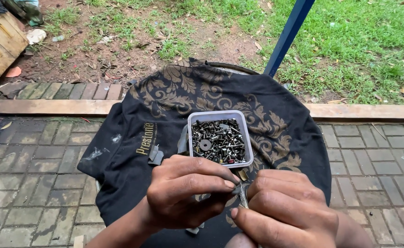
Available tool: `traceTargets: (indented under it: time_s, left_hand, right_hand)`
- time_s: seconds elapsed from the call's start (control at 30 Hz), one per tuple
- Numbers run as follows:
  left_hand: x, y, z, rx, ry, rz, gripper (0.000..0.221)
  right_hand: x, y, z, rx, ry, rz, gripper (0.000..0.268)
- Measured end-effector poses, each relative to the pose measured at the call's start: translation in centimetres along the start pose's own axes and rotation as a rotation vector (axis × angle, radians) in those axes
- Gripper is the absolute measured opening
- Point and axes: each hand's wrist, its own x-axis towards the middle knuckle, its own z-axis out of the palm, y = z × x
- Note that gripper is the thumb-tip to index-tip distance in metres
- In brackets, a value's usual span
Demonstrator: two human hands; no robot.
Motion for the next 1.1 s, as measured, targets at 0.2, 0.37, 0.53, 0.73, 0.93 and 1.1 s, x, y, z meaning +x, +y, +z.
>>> traceTargets:
  time_s: [0.2,0.37,0.53,0.73,0.93,1.1]
  left_hand:
    - [0.0,0.2,0.1,0.006,-0.008,-0.01,0.017]
    - [-0.1,0.1,0.1,0.002,0.005,-0.008,0.013]
    - [-0.1,0.2,0.2,0.003,0.032,-0.005,0.008]
    - [-0.2,0.2,0.2,0.005,0.042,-0.005,0.012]
    - [-0.3,0.2,0.3,0.012,0.047,-0.005,0.01]
    - [-0.2,0.3,0.2,0.027,0.045,-0.015,0.007]
  right_hand:
    - [-0.4,0.4,-0.5,0.086,-0.069,-0.003,0.022]
    - [0.3,0.1,-0.3,0.134,-0.013,0.036,0.021]
    - [0.9,-0.1,0.3,0.16,0.099,-0.006,0.022]
    - [0.6,0.0,0.2,0.185,0.044,-0.027,0.025]
    - [0.6,0.0,0.9,0.189,0.169,-0.037,0.032]
    - [0.7,0.6,0.2,0.215,0.063,-0.117,0.024]
